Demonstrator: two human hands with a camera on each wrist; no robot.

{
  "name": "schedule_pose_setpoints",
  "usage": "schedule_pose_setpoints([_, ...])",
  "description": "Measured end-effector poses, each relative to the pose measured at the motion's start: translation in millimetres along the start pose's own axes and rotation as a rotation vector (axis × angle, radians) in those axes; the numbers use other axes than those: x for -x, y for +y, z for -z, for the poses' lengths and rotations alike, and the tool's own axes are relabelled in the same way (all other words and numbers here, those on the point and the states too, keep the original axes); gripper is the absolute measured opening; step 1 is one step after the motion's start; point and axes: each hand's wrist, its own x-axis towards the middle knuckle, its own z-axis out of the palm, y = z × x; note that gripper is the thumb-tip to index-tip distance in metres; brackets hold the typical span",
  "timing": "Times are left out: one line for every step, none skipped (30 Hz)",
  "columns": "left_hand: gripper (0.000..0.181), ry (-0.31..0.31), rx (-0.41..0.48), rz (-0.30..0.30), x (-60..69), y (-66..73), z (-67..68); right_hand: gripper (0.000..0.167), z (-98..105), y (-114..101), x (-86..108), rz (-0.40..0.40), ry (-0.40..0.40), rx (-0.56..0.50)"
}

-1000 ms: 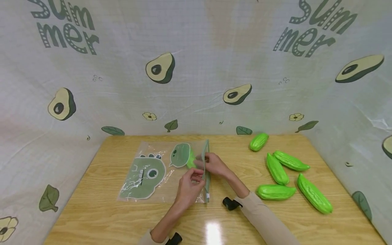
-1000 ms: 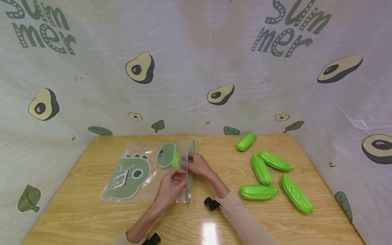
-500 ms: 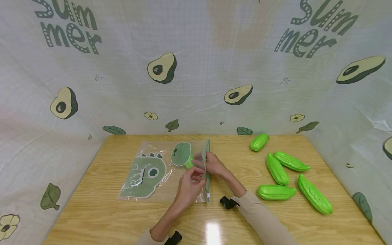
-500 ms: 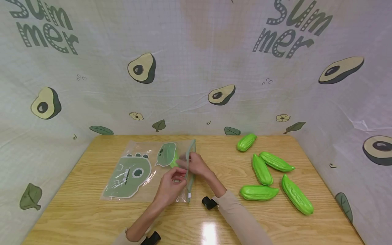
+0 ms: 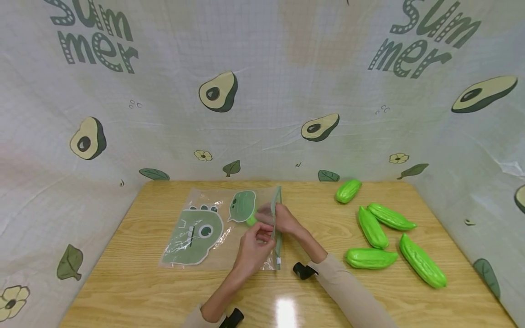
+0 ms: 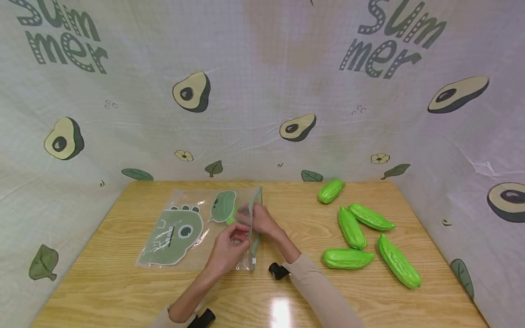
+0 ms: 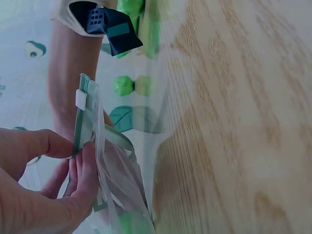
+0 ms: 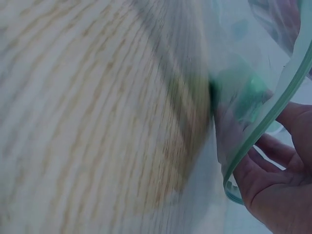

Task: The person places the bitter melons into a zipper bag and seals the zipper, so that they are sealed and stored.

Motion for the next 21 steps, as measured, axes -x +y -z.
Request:
schedule_pose_setpoints([0.028,0.000,-0.005,0.003,0.2,0.1,-0.3,0.033,0,0,0.4,-0.008,-0.003,-0.001])
schedule_pose_setpoints([0.028,0.002,-0.011,0.003,0.2,-0.3,-0.5,0.033,1,0,0.9,-0.023,-0.004,-0.008])
schedule_pose_setpoints([0.028,0.003,-0.017,0.004,0.1,-0.8,-0.8,0.033,1,1,1.5,-0.035,-0.005,-0.013])
schedule_pose_setpoints([0.028,0.006,-0.023,0.004,0.1,-1.3,-1.0,0.033,2,1,2.0,-0.052,-0.006,-0.025])
schedule_pose_setpoints([0.028,0.011,-0.030,0.004,0.0,-1.7,-1.3,0.033,3,1,2.7,-0.070,-0.007,-0.039])
schedule_pose_setpoints([0.028,0.018,-0.039,0.005,0.0,-2.1,-1.5,0.033,3,2,3.3,-0.085,-0.011,-0.061])
schedule_pose_setpoints([0.028,0.023,-0.046,0.005,0.0,-2.4,-1.7,0.032,4,2,3.8,-0.104,-0.016,-0.090])
schedule_pose_setpoints([0.028,0.029,-0.055,0.006,0.1,-2.7,-1.9,0.032,5,2,4.4,-0.113,-0.021,-0.114])
schedule_pose_setpoints([0.028,0.034,-0.062,0.006,0.2,-3.0,-2.1,0.031,6,2,5.3,-0.118,-0.028,-0.138])
schedule_pose_setpoints([0.027,0.040,-0.068,0.005,0.3,-3.3,-2.2,0.031,7,3,6.0,-0.123,-0.033,-0.161])
schedule_pose_setpoints([0.027,0.045,-0.074,0.005,0.4,-3.4,-2.3,0.030,8,3,6.8,-0.127,-0.037,-0.180])
schedule_pose_setpoints([0.027,0.047,-0.080,0.005,0.5,-3.5,-2.3,0.030,9,3,7.7,-0.131,-0.039,-0.193])
schedule_pose_setpoints([0.026,0.049,-0.084,0.005,0.6,-3.6,-2.3,0.030,10,3,8.6,-0.129,-0.038,-0.193])
schedule_pose_setpoints([0.026,0.050,-0.089,0.005,0.7,-3.6,-2.3,0.031,11,3,9.5,-0.131,-0.034,-0.188])
schedule_pose_setpoints([0.026,0.050,-0.092,0.005,0.8,-3.5,-2.3,0.031,12,3,10.6,-0.130,-0.033,-0.184])
schedule_pose_setpoints([0.026,0.050,-0.095,0.006,0.8,-3.5,-2.2,0.032,13,3,11.3,-0.133,-0.032,-0.180])
schedule_pose_setpoints([0.026,0.050,-0.098,0.008,0.8,-3.3,-2.2,0.032,14,3,12.3,-0.130,-0.029,-0.167])
schedule_pose_setpoints([0.026,0.050,-0.100,0.008,0.7,-3.1,-2.2,0.032,15,2,13.2,-0.124,-0.027,-0.157])
schedule_pose_setpoints([0.026,0.051,-0.102,0.009,0.7,-3.0,-2.2,0.033,17,2,14.3,-0.113,-0.027,-0.147])
schedule_pose_setpoints([0.026,0.051,-0.103,0.009,0.6,-2.9,-2.2,0.033,18,1,15.4,-0.109,-0.026,-0.142])
schedule_pose_setpoints([0.026,0.052,-0.103,0.009,0.5,-2.9,-2.3,0.033,19,0,16.6,-0.102,-0.028,-0.143])
